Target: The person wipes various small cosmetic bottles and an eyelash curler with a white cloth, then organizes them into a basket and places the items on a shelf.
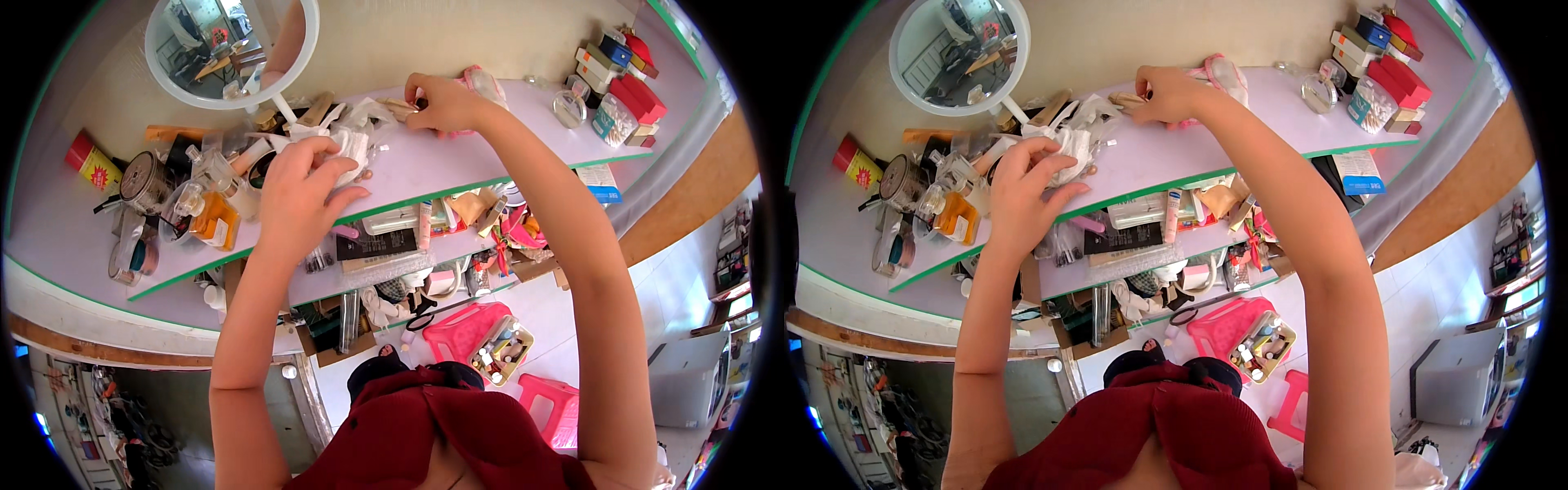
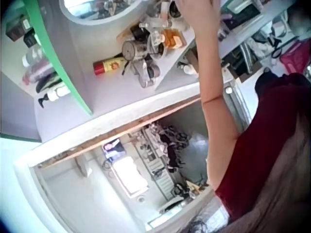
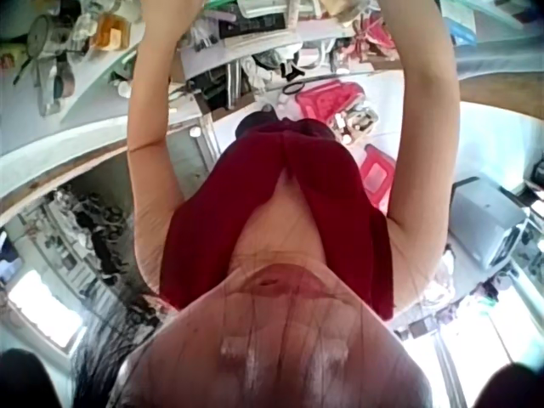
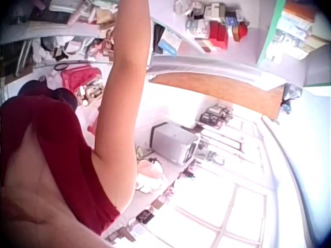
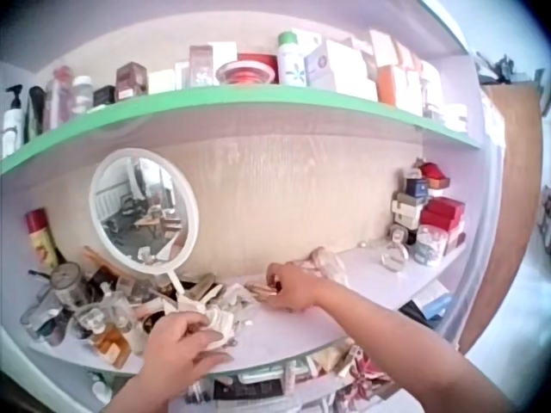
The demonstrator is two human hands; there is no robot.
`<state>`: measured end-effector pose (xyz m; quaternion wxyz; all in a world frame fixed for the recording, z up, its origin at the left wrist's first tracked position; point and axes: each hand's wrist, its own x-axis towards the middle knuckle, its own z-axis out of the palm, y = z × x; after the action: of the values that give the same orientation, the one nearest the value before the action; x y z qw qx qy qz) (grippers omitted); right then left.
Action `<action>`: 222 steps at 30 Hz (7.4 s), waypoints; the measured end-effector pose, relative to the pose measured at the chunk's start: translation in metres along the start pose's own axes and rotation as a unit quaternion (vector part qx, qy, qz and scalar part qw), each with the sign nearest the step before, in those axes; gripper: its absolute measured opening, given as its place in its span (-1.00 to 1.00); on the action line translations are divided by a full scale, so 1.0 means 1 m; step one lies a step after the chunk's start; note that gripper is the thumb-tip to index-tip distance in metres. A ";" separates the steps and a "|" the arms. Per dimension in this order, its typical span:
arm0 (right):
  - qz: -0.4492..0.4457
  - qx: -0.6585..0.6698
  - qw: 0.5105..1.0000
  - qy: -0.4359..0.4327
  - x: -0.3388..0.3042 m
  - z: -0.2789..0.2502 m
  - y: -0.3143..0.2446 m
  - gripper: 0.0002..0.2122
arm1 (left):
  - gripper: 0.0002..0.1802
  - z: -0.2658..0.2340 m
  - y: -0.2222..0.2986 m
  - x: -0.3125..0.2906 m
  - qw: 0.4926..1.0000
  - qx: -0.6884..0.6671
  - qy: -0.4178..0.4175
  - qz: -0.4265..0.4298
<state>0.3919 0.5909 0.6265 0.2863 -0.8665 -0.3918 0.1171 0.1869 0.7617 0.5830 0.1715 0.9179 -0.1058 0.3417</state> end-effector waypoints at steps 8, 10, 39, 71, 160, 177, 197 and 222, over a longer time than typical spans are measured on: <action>0.031 0.188 0.980 0.051 0.001 0.007 0.017 -0.70 | -0.68 0.001 0.009 -0.006 0.984 0.097 0.121 0.092; 0.047 0.259 0.963 0.063 0.001 0.007 0.022 -0.71 | -0.69 0.003 0.011 -0.006 0.980 0.101 0.141 0.096; 0.382 0.624 0.576 0.363 -0.468 0.216 0.238 -0.78 | -0.61 0.242 0.161 -0.229 0.242 -0.672 -0.288 -0.637; 0.482 0.213 0.812 0.251 -0.495 0.501 0.476 -0.61 | -0.68 0.552 0.282 -0.456 0.401 -0.335 -0.243 -0.817; 0.212 0.082 0.932 0.282 -0.215 -0.102 0.073 -0.71 | -0.68 0.007 0.005 0.190 0.955 0.094 -0.262 -0.099; 0.072 -0.029 0.925 0.372 -0.158 -0.136 0.159 -0.54 | -0.60 0.056 0.097 0.054 0.984 -0.081 0.154 0.035; -0.018 -0.040 0.920 0.389 -0.046 -0.098 0.225 -0.51 | -0.70 0.089 0.072 0.104 0.987 -0.041 0.154 -0.019; 0.012 -0.395 0.773 0.495 -0.148 -0.161 0.222 -0.60 | -0.65 0.103 0.075 0.101 0.983 -0.037 0.180 -0.028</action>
<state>0.4987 0.2979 0.6230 0.0718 -0.8460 -0.1972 -0.4901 0.2999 0.6449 0.5955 0.2314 0.8371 -0.0604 0.4920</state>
